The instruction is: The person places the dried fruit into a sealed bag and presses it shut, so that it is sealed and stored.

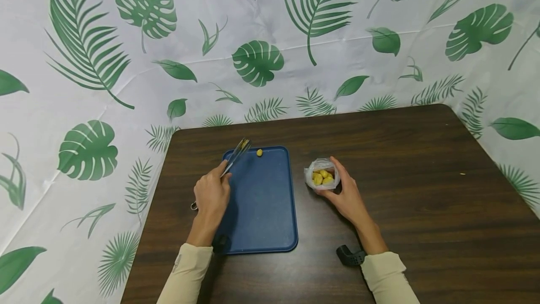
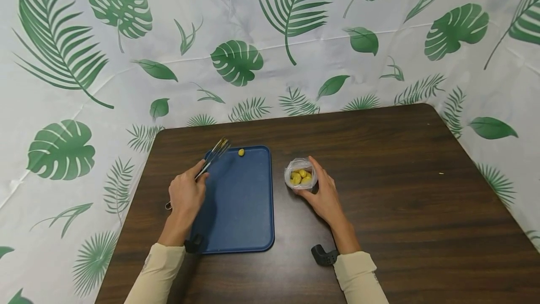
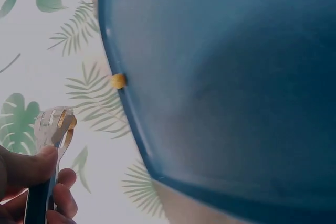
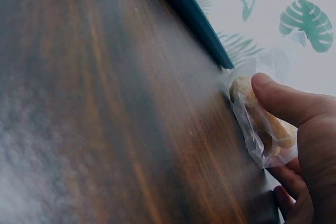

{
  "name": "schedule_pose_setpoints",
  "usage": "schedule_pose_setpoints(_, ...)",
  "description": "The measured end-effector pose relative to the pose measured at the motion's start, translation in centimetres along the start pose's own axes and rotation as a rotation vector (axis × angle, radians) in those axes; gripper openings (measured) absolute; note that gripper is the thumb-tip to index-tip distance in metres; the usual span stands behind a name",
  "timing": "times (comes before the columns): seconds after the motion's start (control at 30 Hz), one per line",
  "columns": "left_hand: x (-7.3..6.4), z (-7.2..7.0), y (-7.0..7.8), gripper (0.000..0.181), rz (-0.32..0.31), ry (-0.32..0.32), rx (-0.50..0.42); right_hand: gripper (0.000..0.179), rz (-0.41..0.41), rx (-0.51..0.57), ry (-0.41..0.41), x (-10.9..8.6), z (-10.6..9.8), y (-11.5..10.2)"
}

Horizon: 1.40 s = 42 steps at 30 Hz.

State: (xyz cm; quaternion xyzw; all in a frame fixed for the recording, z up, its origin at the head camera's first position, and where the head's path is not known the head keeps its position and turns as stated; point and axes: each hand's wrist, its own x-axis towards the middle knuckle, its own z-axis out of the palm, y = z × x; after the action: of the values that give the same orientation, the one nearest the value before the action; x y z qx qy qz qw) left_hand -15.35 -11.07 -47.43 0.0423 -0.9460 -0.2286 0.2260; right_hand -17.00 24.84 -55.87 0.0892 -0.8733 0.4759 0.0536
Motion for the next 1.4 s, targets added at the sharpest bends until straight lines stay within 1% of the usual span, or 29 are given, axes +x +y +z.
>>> schedule_pose_setpoints(0.27,0.3,-1.3,1.0,0.039,0.031,0.038,-0.022,0.102,0.019,-0.013,0.003,0.0,0.0,-0.1)
schedule_pose_setpoints(0.47,0.3,-1.7,1.6,0.039,0.055,0.061,-0.048,0.102,0.014,-0.006,0.005,0.0,0.0,-0.2)
schedule_pose_setpoints(0.67,0.2,-1.6,1.9,0.039,0.079,0.072,-0.067,0.103,0.000,-0.001,0.005,0.1,0.0,-0.1)
schedule_pose_setpoints(0.83,-0.1,-1.3,2.0,0.038,0.104,0.074,-0.069,0.102,0.018,-0.011,0.003,0.0,0.0,0.0)
schedule_pose_setpoints(1.2,-0.5,-1.1,2.7,0.038,0.151,0.040,-0.103,0.101,0.010,-0.003,0.004,0.0,0.1,-0.1)
schedule_pose_setpoints(1.4,-0.9,-0.6,3.1,0.039,0.180,0.018,-0.138,0.101,0.004,-0.015,0.008,0.0,0.0,-0.1)
